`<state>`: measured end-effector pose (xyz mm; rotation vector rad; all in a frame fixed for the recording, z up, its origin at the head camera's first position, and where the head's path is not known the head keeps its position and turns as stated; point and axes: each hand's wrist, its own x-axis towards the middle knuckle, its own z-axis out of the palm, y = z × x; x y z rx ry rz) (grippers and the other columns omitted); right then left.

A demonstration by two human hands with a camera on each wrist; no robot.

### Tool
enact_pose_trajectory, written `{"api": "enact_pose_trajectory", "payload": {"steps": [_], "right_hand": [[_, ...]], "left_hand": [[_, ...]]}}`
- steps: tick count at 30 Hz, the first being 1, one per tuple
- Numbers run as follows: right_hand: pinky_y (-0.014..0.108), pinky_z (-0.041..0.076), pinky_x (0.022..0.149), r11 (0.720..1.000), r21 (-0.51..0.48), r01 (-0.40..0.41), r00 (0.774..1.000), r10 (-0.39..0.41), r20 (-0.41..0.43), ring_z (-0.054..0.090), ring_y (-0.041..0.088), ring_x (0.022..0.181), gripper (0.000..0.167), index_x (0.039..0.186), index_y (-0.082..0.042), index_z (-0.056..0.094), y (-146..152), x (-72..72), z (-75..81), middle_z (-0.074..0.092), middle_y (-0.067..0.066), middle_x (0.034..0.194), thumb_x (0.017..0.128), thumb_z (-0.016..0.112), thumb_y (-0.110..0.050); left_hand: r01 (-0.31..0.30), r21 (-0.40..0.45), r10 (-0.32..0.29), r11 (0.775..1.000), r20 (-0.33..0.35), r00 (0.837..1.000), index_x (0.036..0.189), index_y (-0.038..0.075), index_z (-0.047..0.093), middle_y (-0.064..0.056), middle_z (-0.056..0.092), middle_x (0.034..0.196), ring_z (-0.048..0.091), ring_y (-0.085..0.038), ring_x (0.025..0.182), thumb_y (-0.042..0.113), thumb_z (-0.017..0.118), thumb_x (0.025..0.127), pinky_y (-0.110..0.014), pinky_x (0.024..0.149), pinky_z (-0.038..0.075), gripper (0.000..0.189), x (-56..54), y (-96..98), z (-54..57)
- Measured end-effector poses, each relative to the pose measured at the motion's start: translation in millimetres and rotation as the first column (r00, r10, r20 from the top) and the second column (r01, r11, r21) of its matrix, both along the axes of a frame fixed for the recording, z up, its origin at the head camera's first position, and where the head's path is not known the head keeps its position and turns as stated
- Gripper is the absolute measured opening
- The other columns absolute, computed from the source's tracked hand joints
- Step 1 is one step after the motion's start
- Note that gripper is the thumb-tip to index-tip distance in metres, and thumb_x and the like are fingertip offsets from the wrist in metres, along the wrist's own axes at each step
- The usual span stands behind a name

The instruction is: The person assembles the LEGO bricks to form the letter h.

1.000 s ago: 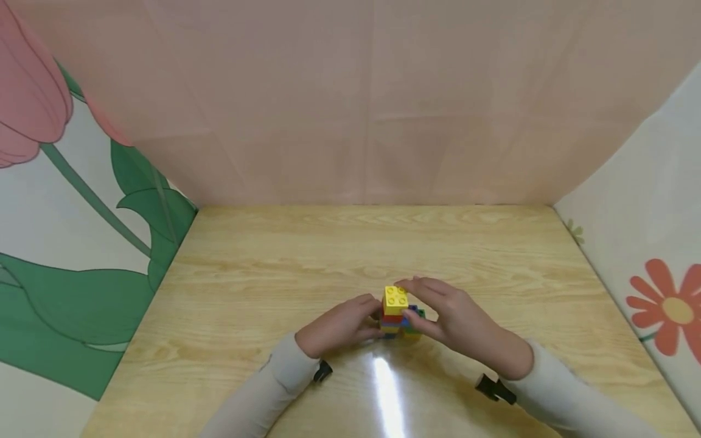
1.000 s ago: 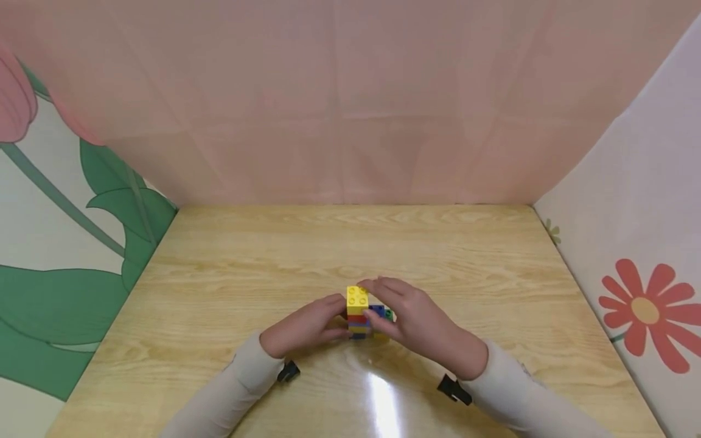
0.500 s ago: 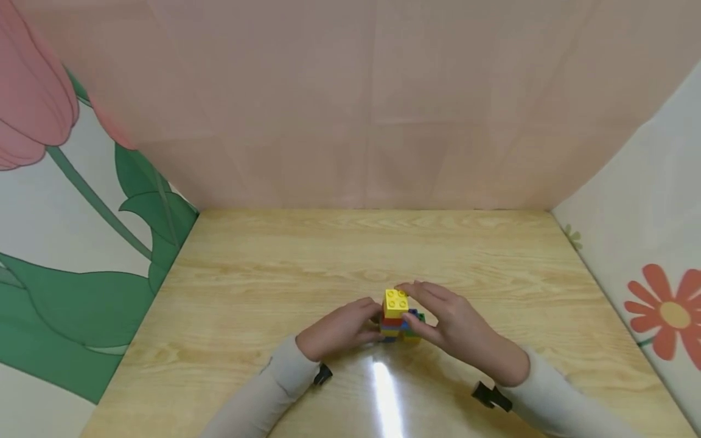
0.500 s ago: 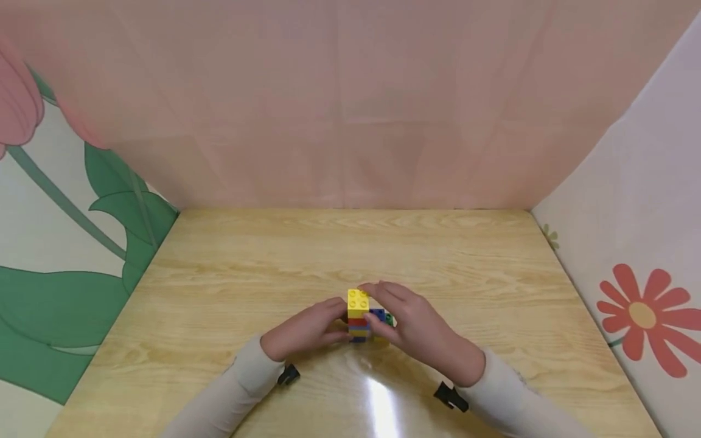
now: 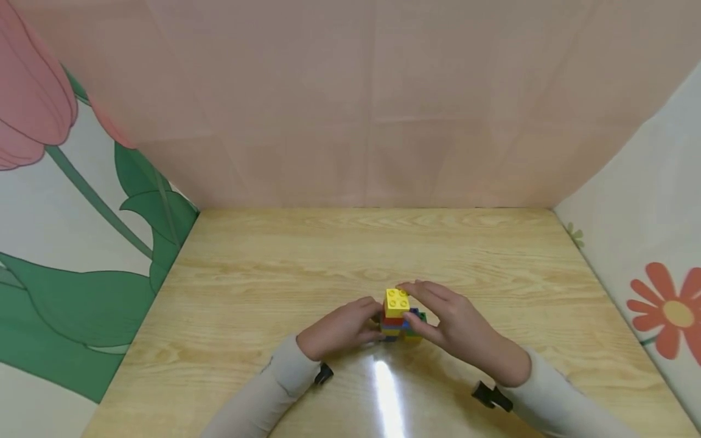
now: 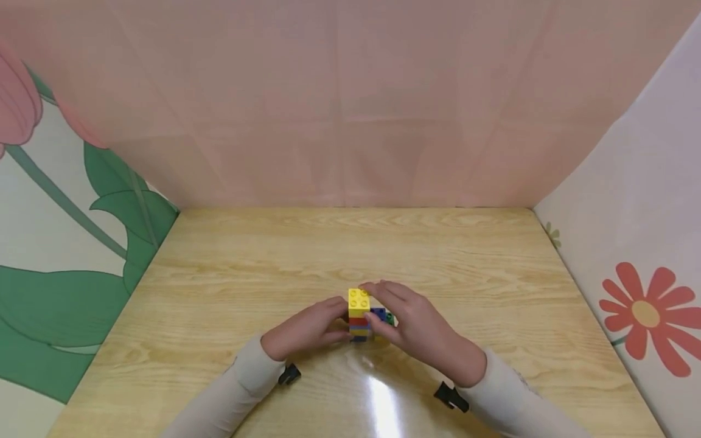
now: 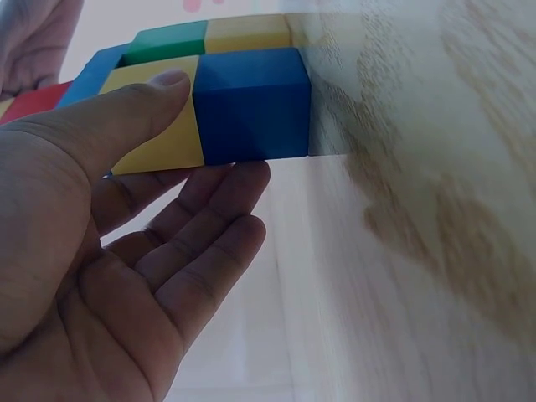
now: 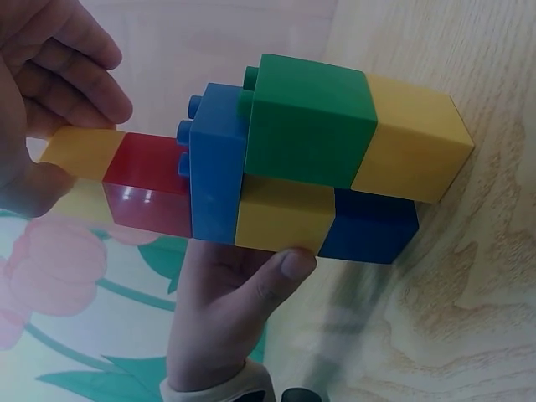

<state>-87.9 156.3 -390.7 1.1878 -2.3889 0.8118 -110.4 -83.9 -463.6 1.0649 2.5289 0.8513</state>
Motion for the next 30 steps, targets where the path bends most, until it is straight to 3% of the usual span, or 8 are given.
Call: {"api": "enact_pose_trajectory", "payload": {"steps": [9,17,30], "right_hand": [[0.043,0.053,0.089,0.999,0.049,-0.014,1.0,0.014,0.001,0.064,0.026,0.107,0.043,0.127,-0.005,0.06,0.8,0.0,4.3,0.064,0.006,0.117,0.09,0.071,-0.023],[0.039,0.054,0.088,0.997,0.079,0.009,0.998,-0.014,0.064,0.062,0.026,0.109,0.046,0.129,-0.006,0.058,-0.5,2.5,8.5,0.062,0.007,0.121,0.089,0.072,-0.022],[0.036,0.056,0.084,0.996,0.092,0.013,0.998,-0.018,0.056,0.063,0.023,0.106,0.047,0.13,-0.005,0.057,0.4,1.1,7.2,0.063,0.006,0.119,0.089,0.072,-0.022]], "left_hand": [[0.004,0.0,-0.004,1.0,0.001,1.0,0.131,0.018,0.057,0.01,0.057,0.117,0.056,0.0,0.105,0.034,0.066,0.093,-0.018,0.089,0.047,0.042,1.5,0.0,-1.1],[0.0,-0.004,0.0,1.0,0.0,1.0,0.129,0.018,0.058,0.01,0.057,0.114,0.056,0.0,0.101,0.034,0.066,0.093,-0.017,0.086,0.048,0.04,1.2,-1.3,-0.2],[0.001,-0.009,-0.001,1.0,-0.001,1.0,0.13,0.017,0.057,0.01,0.057,0.114,0.057,-0.001,0.1,0.034,0.066,0.093,-0.016,0.085,0.048,0.041,-0.3,0.5,-2.3]]}}
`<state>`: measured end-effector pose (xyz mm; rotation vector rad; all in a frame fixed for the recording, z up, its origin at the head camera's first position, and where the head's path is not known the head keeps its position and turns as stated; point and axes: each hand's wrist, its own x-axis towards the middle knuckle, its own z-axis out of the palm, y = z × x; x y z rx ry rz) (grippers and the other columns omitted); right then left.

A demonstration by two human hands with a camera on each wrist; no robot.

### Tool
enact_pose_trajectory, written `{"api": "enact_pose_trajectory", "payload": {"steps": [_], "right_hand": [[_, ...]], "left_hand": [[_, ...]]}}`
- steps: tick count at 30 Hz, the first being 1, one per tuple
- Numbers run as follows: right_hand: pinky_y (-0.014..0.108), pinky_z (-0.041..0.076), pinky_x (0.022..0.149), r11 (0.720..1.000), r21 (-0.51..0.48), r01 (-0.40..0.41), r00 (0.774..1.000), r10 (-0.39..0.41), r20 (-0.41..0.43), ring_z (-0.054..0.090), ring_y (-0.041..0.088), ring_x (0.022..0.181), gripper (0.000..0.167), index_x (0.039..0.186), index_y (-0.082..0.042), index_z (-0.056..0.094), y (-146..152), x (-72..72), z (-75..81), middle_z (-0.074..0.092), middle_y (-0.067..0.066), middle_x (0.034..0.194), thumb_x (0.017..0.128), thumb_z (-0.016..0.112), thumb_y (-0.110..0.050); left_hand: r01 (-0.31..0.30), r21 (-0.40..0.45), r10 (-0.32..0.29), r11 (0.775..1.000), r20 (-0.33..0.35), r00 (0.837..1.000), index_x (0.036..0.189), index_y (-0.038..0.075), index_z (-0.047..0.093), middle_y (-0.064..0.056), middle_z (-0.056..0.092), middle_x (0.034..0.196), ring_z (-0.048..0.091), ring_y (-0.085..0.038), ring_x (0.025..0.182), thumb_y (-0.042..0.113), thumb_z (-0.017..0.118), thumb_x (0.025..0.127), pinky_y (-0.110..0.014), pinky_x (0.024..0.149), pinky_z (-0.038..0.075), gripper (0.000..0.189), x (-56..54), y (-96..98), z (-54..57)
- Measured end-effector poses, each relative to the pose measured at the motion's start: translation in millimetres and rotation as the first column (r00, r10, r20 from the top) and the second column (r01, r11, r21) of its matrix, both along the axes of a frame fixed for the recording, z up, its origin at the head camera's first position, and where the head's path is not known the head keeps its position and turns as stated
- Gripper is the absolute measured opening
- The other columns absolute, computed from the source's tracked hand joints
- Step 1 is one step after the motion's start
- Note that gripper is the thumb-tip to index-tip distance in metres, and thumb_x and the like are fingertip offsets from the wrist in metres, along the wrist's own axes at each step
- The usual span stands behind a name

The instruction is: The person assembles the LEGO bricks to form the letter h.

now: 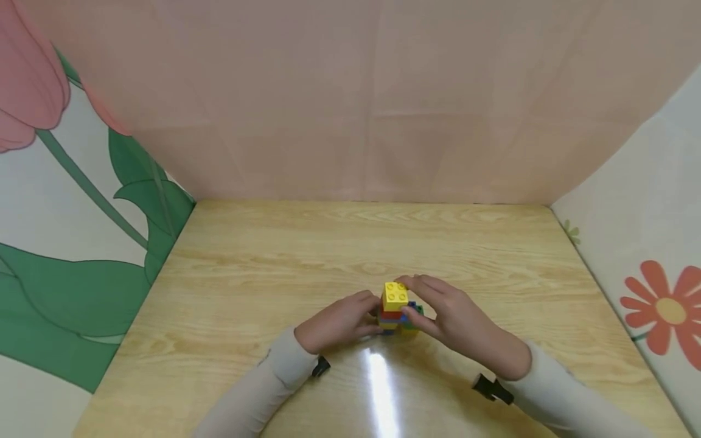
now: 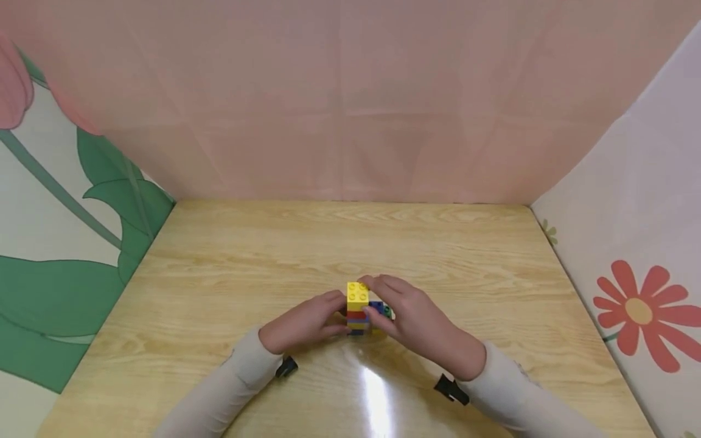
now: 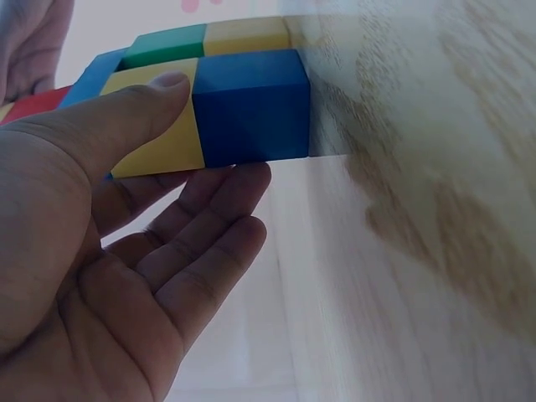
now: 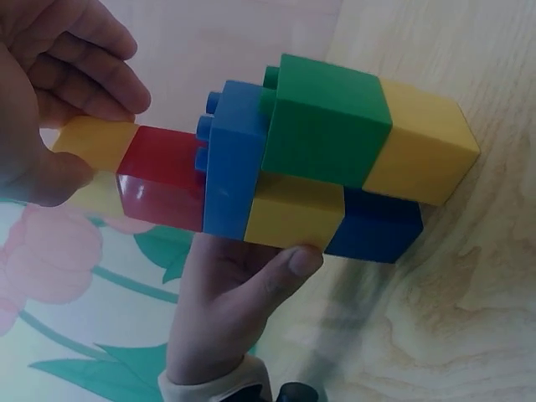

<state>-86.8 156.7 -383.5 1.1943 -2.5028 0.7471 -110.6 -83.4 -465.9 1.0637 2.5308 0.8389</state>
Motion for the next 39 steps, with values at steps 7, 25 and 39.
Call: {"api": "enact_pose_trajectory", "payload": {"steps": [7,25,39], "right_hand": [[0.04,0.055,0.086,0.997,-0.08,0.021,0.997,-0.015,0.073,0.061,0.02,0.109,0.053,0.135,-0.012,0.055,1,1.2,-7.8,0.062,0.001,0.123,0.086,0.075,-0.015],[0.032,0.047,0.098,0.988,-0.12,0.092,0.992,-0.081,0.097,0.056,0.018,0.119,0.066,0.145,-0.014,0.046,32,12.6,-19.3,0.058,-0.001,0.13,0.086,0.074,-0.011],[0.039,0.049,0.095,0.971,-0.078,0.228,0.961,-0.211,0.181,0.056,0.019,0.12,0.055,0.14,-0.016,0.053,50,23.3,-70.9,0.058,-0.001,0.134,0.089,0.073,-0.021]], "left_hand": [[0.015,-0.002,-0.015,1.0,-0.009,1.0,0.127,0.014,0.058,0.008,0.057,0.113,0.057,-0.003,0.101,0.033,0.067,0.093,-0.015,0.085,0.047,0.039,-0.5,0.7,2.1],[-0.064,0.024,0.063,0.998,0.035,0.997,0.131,0.02,0.058,0.009,0.058,0.122,0.054,-0.006,0.114,0.04,0.069,0.091,-0.028,0.096,0.047,0.046,3.0,-1.5,11.5],[-0.155,0.239,0.168,0.958,-0.034,0.985,0.134,0.009,0.059,-0.001,0.061,0.131,0.059,-0.015,0.116,0.031,0.064,0.095,-0.03,0.094,0.05,0.045,23.0,-13.3,8.3]]}}
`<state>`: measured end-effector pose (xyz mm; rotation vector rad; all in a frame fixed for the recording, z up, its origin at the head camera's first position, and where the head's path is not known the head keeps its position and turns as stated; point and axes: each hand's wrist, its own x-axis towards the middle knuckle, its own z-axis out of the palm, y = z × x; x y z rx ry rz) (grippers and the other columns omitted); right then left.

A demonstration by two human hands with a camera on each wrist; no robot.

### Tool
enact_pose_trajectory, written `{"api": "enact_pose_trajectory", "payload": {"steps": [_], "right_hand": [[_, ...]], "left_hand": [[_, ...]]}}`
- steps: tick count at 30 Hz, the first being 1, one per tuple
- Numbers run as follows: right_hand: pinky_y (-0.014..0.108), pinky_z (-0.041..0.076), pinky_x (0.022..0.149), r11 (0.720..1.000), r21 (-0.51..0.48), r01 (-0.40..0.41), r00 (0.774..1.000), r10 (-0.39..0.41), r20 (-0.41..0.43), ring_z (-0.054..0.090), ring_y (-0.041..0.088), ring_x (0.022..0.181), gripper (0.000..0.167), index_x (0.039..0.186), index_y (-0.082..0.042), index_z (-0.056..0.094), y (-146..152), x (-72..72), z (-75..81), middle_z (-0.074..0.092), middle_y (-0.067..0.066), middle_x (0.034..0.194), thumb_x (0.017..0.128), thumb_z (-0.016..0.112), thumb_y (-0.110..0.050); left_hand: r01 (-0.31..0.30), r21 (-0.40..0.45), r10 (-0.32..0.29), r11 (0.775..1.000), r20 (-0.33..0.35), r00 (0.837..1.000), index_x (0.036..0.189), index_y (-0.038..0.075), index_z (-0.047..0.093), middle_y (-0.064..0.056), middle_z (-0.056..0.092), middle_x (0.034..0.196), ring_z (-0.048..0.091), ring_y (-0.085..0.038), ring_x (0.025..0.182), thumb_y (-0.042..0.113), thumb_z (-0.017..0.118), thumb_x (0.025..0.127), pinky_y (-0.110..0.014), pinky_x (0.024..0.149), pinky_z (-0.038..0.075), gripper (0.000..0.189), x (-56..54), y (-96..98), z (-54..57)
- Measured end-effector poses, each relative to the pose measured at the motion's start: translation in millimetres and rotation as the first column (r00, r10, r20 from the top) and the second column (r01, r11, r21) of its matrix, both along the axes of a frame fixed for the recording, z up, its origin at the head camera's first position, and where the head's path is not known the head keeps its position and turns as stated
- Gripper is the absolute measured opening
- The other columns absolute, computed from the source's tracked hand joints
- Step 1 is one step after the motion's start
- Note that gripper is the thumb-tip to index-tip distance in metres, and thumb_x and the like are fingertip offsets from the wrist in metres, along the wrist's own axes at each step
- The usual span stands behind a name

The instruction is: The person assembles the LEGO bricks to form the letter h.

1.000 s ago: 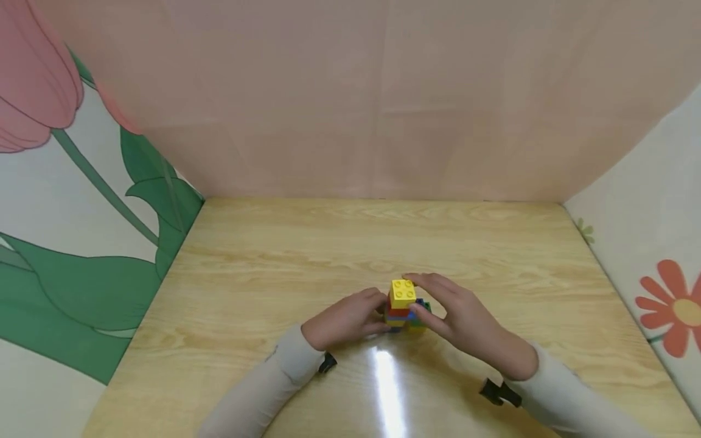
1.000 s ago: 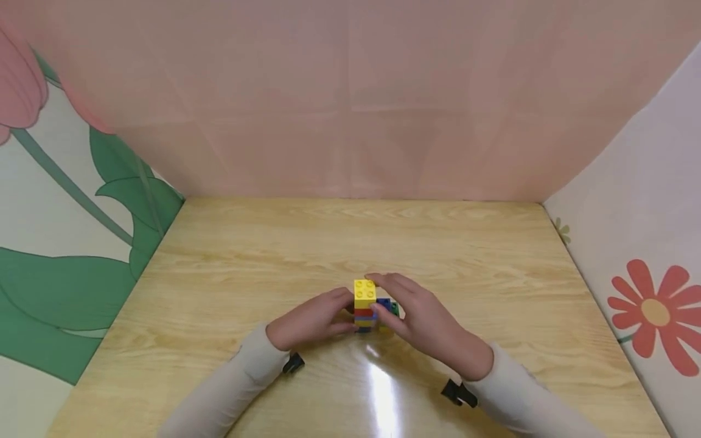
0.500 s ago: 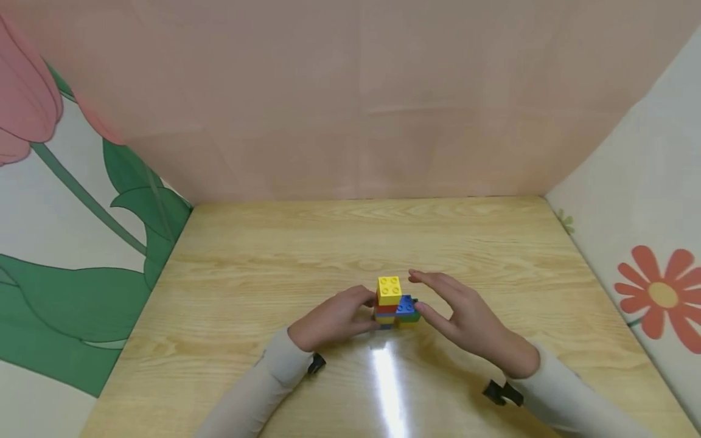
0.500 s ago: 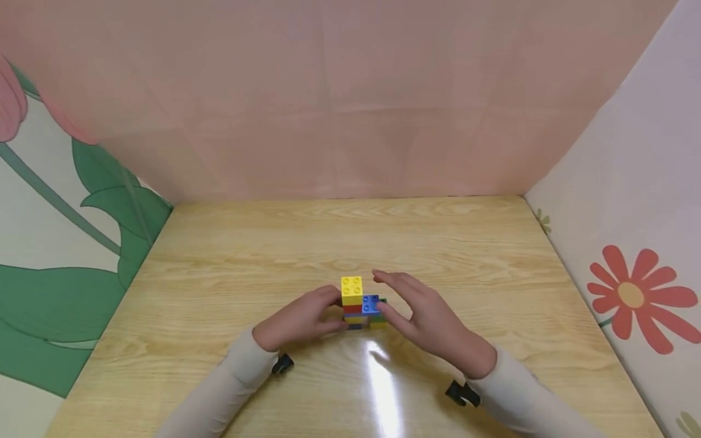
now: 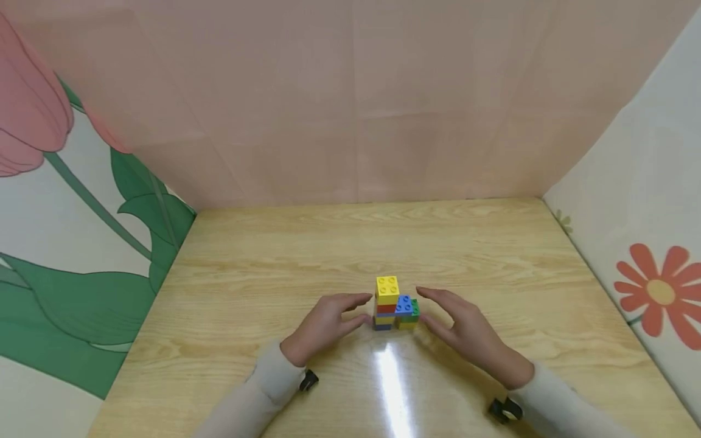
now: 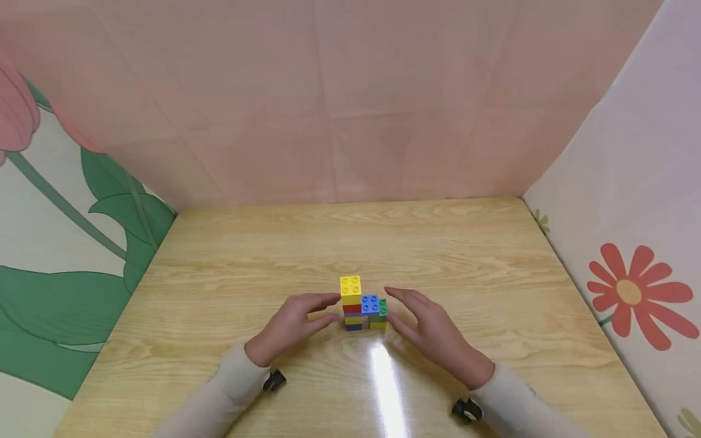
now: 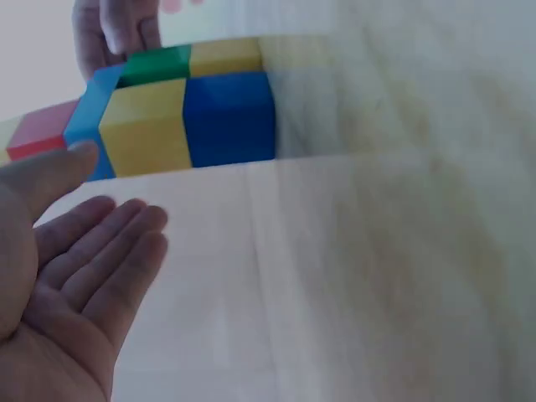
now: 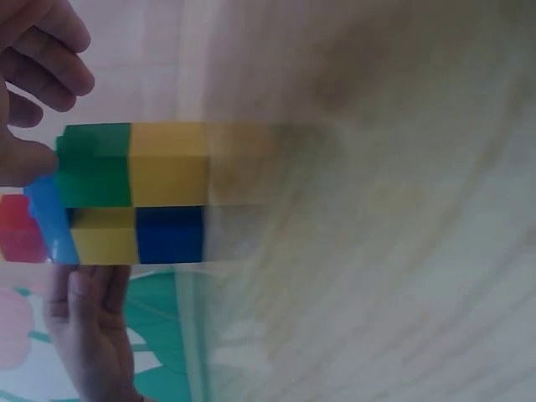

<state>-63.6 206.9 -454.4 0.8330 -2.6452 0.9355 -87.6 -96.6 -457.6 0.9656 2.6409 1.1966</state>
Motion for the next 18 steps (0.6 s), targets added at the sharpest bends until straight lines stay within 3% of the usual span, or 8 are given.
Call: {"api": "enact_pose_trajectory", "payload": {"steps": [3,7,12,18], "right_hand": [[0.039,0.05,0.093,1.0,-0.007,0.006,1.0,-0.006,-0.013,0.058,0.019,0.117,0.052,0.136,-0.013,0.056,1,-0.7,-8.3,0.06,0.0,0.131,0.088,0.074,-0.02],[0.04,0.051,0.091,0.999,-0.037,0.001,1.0,-0.001,-0.002,0.061,0.019,0.113,0.051,0.134,-0.013,0.058,0,-0.7,-16.3,0.063,0.0,0.125,0.086,0.076,-0.014],[0.04,0.052,0.089,0.998,-0.062,-0.008,1.0,0.008,-0.003,0.062,0.02,0.11,0.052,0.133,-0.013,0.059,-3,-2.3,-19.9,0.064,0.0,0.123,0.084,0.076,-0.009],[0.038,0.052,0.091,0.998,-0.056,-0.006,1.0,0.006,0.014,0.061,0.018,0.112,0.05,0.134,-0.015,0.058,-3,-3.0,-16.4,0.063,-0.002,0.125,0.087,0.075,-0.015]], "left_hand": [[-0.016,0.067,0.018,0.998,-0.037,0.999,0.131,0.009,0.062,-0.002,0.063,0.126,0.061,-0.013,0.113,0.027,0.066,0.094,-0.025,0.09,0.051,0.042,2.3,3.2,-2.7],[-0.036,0.119,0.039,0.992,-0.02,0.999,0.129,0.01,0.063,-0.003,0.065,0.124,0.061,-0.01,0.111,0.025,0.067,0.093,-0.022,0.086,0.052,0.04,5.1,10.0,-4.6],[-0.047,0.148,0.047,0.988,0.006,0.999,0.129,0.008,0.062,-0.002,0.065,0.123,0.061,-0.009,0.111,0.024,0.068,0.093,-0.019,0.085,0.051,0.04,6.9,17.6,-6.0],[-0.054,0.153,0.051,0.987,0.019,0.999,0.134,0.011,0.058,0.001,0.063,0.126,0.06,-0.006,0.113,0.028,0.064,0.095,-0.019,0.087,0.05,0.044,6.3,19.0,-5.8]]}}
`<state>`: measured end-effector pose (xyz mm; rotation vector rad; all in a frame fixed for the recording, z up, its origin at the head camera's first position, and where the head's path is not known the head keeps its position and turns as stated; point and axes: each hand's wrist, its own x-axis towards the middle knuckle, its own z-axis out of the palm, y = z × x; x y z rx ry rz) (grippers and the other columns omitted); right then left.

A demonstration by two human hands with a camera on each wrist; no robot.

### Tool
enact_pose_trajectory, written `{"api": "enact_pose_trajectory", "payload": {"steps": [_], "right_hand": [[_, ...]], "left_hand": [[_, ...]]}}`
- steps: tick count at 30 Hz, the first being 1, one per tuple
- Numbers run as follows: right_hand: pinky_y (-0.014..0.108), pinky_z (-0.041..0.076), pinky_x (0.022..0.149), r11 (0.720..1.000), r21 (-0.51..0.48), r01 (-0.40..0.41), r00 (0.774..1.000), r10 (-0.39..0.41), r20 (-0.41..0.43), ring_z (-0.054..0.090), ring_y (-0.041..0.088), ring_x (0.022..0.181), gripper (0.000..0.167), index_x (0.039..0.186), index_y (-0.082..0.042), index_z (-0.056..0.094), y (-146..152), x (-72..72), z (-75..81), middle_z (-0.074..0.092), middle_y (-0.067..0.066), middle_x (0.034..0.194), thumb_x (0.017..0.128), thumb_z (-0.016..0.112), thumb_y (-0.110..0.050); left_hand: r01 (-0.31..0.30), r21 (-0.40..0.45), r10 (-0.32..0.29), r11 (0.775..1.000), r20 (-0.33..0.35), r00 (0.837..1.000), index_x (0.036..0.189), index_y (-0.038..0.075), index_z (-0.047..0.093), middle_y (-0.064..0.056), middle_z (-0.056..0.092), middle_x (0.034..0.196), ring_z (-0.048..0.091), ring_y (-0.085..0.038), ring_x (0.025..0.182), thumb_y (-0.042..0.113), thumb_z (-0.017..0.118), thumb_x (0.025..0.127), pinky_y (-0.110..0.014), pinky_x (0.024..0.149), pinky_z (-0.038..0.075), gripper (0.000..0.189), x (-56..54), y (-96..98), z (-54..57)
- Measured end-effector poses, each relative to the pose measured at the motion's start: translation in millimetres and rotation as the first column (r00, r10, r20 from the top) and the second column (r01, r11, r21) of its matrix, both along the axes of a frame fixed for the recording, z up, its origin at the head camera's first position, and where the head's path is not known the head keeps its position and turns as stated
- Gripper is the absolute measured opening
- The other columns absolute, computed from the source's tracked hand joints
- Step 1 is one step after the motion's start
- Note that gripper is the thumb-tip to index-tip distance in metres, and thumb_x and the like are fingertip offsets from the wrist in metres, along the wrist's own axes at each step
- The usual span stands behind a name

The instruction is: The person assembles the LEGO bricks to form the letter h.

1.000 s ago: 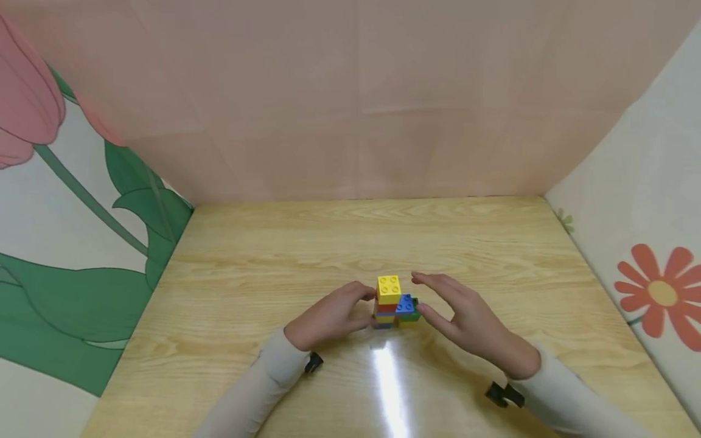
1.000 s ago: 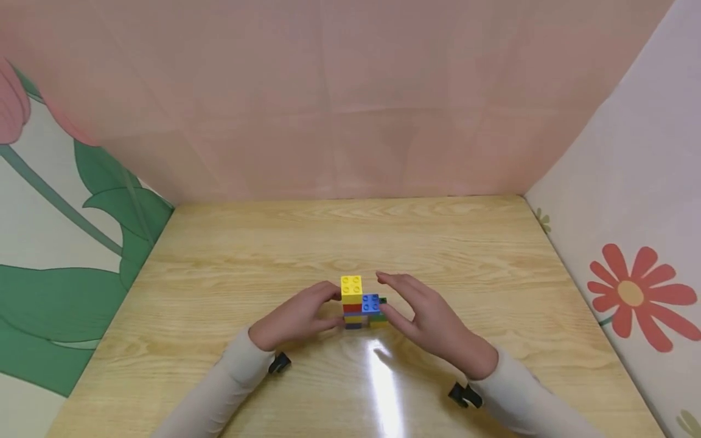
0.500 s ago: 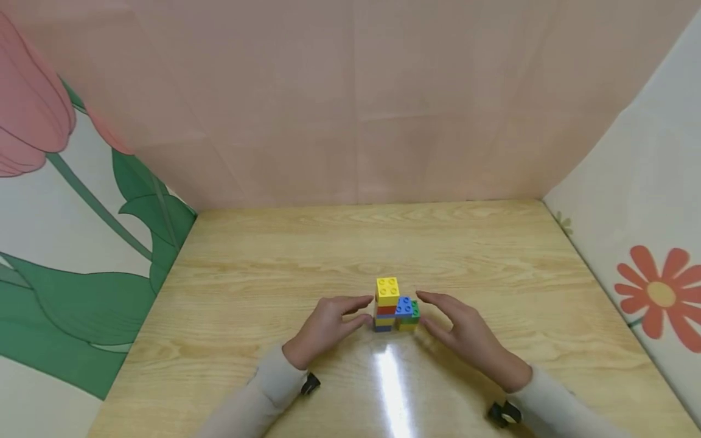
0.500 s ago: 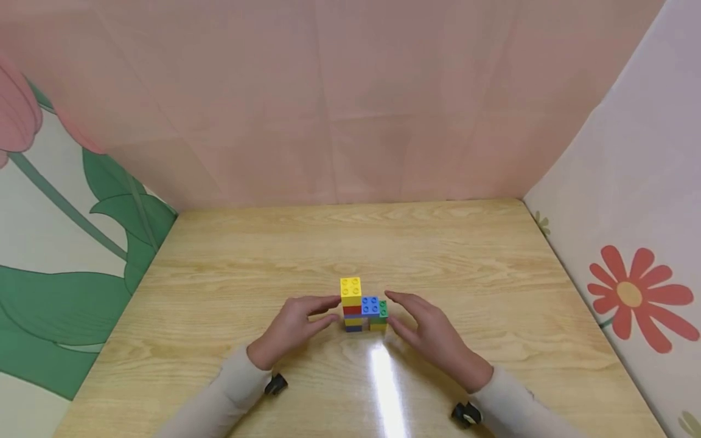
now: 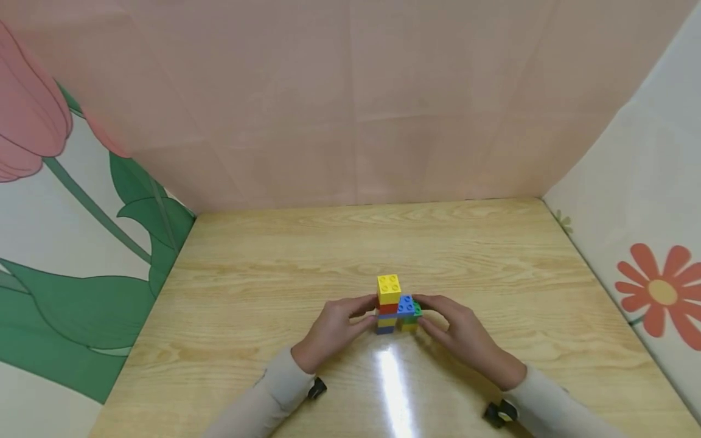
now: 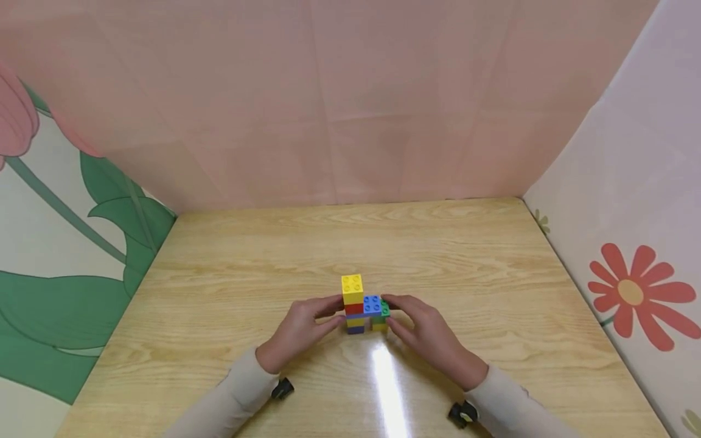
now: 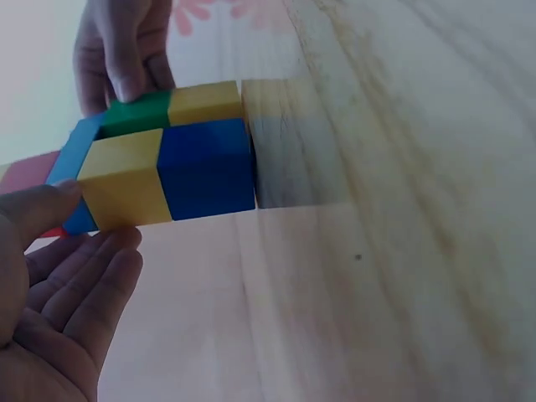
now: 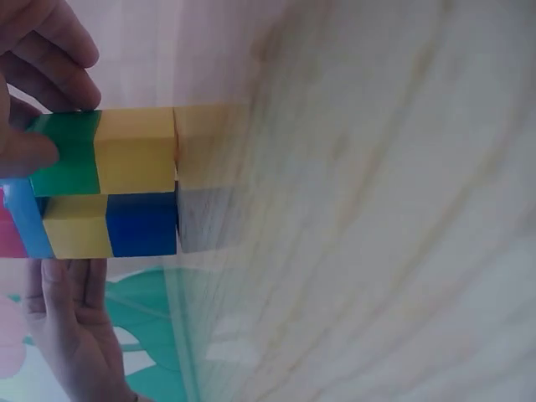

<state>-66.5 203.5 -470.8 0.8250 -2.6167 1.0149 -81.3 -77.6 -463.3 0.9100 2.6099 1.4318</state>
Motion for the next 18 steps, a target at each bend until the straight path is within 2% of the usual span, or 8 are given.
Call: {"api": "enact_pose_trajectory", "payload": {"steps": [4,10,14,18], "right_hand": [[0.037,0.052,0.091,1.0,-0.001,-0.007,1.0,0.007,-0.001,0.061,0.017,0.111,0.049,0.135,-0.016,0.058,-1,-0.8,3.5,0.063,-0.002,0.124,0.089,0.074,-0.019],[0.036,0.054,0.086,0.997,-0.078,-0.024,1.0,0.025,0.011,0.064,0.018,0.106,0.047,0.134,-0.015,0.058,-4,-5.7,11.0,0.065,-0.002,0.117,0.089,0.072,-0.013],[0.035,0.055,0.085,0.993,-0.12,-0.006,0.997,0.016,0.081,0.064,0.015,0.105,0.045,0.135,-0.018,0.057,-7,-11.6,15.8,0.064,-0.003,0.121,0.092,0.069,-0.016],[0.036,0.053,0.088,0.99,-0.138,0.008,0.981,0.019,0.191,0.063,0.015,0.108,0.044,0.138,-0.022,0.055,-11,-19.6,18.9,0.061,-0.002,0.129,0.095,0.065,-0.023]], "left_hand": [[-0.012,0.025,0.013,1.0,-0.025,1.0,0.138,0.012,0.055,0.002,0.064,0.125,0.061,-0.006,0.111,0.028,0.063,0.096,-0.019,0.085,0.051,0.046,-1.7,-0.3,3.5],[-0.048,0.063,0.051,0.997,-0.044,0.998,0.141,0.017,0.052,0.004,0.063,0.125,0.061,-0.004,0.108,0.026,0.062,0.096,-0.017,0.081,0.051,0.047,-6.8,0.2,13.2],[-0.095,0.056,0.097,0.994,-0.03,0.995,0.14,0.017,0.052,0.005,0.062,0.127,0.06,-0.002,0.109,0.025,0.063,0.096,-0.017,0.081,0.051,0.046,-11.8,0.6,17.4],[-0.166,0.001,0.166,0.986,-0.031,0.986,0.137,0.018,0.056,0.008,0.061,0.127,0.058,-0.002,0.112,0.029,0.062,0.096,-0.017,0.083,0.05,0.042,-20.1,0.0,16.9]]}}
